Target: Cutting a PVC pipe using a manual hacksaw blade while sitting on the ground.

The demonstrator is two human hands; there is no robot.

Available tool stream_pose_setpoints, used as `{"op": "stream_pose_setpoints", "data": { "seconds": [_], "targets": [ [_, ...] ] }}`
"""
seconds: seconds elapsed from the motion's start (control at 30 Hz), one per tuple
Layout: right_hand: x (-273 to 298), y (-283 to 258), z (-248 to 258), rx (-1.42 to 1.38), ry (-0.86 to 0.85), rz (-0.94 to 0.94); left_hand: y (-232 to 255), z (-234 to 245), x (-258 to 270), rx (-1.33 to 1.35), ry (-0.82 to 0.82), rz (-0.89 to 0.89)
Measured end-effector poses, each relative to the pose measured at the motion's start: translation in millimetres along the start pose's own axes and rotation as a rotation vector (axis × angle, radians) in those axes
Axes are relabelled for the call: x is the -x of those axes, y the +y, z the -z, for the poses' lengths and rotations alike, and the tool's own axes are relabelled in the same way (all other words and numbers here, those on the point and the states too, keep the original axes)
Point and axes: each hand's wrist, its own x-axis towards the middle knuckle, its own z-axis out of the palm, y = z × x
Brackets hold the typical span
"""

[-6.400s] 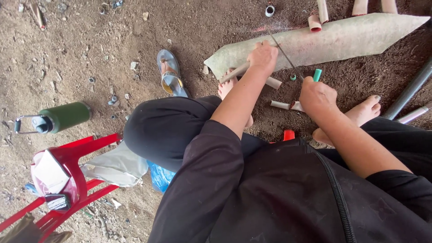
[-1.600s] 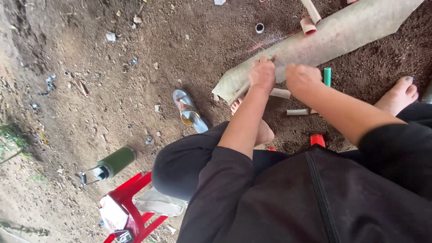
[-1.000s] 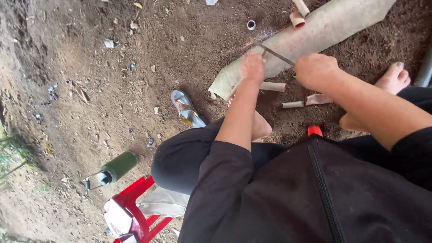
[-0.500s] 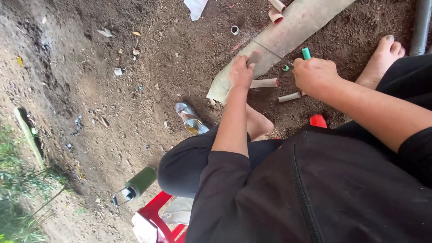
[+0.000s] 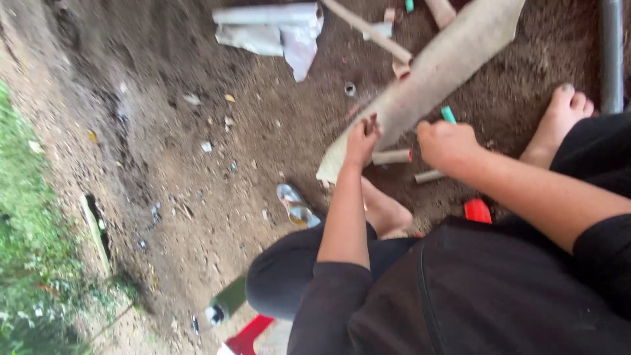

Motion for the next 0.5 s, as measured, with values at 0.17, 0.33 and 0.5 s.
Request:
{"op": "stream_pose_setpoints", "data": {
  "seconds": [0.17, 0.33, 0.5],
  "targets": [
    [0.6, 2.7, 4.5, -0.002, 0.001, 0.034, -53.3, -20.0, -19.6, 0.222, -0.001, -0.047],
    [-7.7, 8.8, 9.5, -0.015, -0.014, 0.024, -46.0, -15.2, -24.5, 0.128, 0.131, -0.117],
    [-9.6, 7.2, 20.8, -0.050, -0.131, 0.008, -52.7, -24.3, -24.4, -0.254, 0.374, -0.166]
  ]
}}
